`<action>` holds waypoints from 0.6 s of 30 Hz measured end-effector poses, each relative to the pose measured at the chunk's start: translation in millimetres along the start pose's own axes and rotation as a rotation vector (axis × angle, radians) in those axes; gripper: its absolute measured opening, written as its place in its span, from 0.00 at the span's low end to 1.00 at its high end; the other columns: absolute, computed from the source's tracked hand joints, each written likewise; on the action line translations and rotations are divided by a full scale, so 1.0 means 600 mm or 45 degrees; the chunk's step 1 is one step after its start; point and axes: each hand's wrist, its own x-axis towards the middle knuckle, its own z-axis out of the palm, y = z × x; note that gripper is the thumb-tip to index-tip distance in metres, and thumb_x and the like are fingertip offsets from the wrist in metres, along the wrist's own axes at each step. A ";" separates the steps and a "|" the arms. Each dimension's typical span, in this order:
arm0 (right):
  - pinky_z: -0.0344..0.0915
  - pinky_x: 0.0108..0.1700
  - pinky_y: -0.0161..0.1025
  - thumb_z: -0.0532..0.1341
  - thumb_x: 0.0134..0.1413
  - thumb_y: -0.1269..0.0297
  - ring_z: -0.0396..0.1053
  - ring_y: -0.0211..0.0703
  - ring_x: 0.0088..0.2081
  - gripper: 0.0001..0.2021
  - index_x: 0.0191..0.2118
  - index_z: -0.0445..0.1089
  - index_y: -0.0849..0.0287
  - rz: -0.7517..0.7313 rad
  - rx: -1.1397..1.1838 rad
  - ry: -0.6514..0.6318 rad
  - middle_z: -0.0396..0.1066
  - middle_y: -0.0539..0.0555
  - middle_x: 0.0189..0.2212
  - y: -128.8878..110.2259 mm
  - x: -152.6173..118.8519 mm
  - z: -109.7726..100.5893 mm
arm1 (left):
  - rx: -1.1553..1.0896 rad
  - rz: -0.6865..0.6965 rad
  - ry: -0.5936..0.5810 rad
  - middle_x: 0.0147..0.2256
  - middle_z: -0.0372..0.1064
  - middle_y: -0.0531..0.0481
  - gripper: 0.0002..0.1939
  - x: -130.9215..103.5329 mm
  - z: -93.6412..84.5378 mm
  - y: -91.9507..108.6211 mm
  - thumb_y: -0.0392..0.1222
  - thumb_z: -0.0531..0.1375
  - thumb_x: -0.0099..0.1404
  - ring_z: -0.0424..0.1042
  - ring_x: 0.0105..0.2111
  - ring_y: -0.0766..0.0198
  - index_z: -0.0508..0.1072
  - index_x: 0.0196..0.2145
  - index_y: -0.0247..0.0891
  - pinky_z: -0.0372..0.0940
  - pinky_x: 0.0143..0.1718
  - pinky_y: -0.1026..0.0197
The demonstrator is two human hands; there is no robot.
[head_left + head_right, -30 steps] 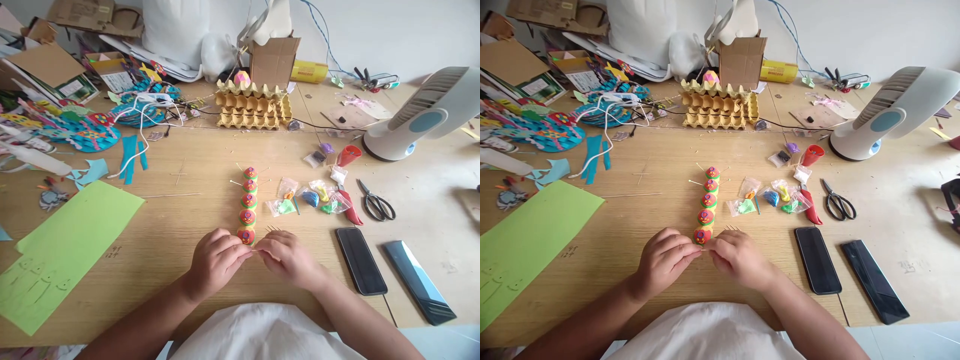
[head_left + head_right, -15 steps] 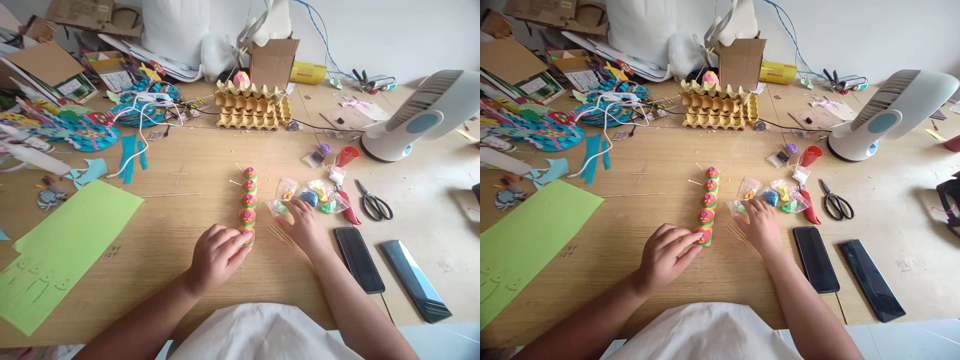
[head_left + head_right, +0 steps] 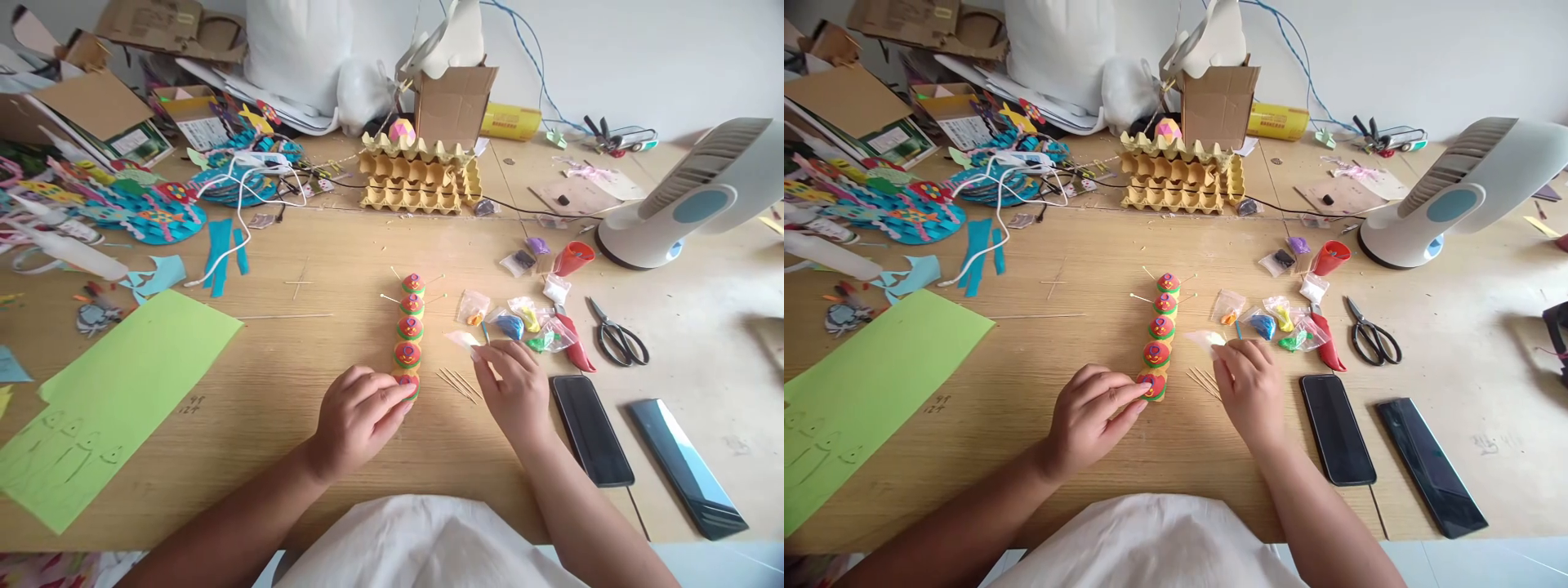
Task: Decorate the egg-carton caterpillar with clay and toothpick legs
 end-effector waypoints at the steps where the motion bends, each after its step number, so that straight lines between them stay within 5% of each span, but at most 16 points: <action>1: 0.68 0.42 0.43 0.61 0.65 0.75 0.71 0.45 0.36 0.05 0.40 0.73 0.59 -0.009 0.068 -0.023 0.75 0.56 0.35 -0.012 -0.002 -0.004 | -0.010 0.000 0.008 0.37 0.77 0.48 0.17 0.000 0.000 0.001 0.31 0.67 0.64 0.69 0.35 0.60 0.76 0.50 0.41 0.66 0.41 0.57; 8: 0.68 0.39 0.43 0.63 0.62 0.77 0.67 0.46 0.36 0.07 0.42 0.71 0.59 -0.154 0.343 -0.124 0.73 0.55 0.34 -0.078 -0.031 0.000 | -0.122 0.000 -0.004 0.42 0.78 0.45 0.18 -0.003 -0.004 0.007 0.30 0.65 0.66 0.71 0.40 0.59 0.74 0.52 0.39 0.66 0.44 0.56; 18: 0.60 0.37 0.42 0.61 0.63 0.76 0.61 0.45 0.35 0.06 0.34 0.69 0.60 -0.429 0.287 -0.223 0.69 0.53 0.29 -0.096 -0.051 0.016 | -0.382 -0.125 -0.155 0.40 0.79 0.47 0.10 0.002 0.000 0.022 0.30 0.61 0.68 0.72 0.38 0.60 0.75 0.44 0.39 0.66 0.40 0.56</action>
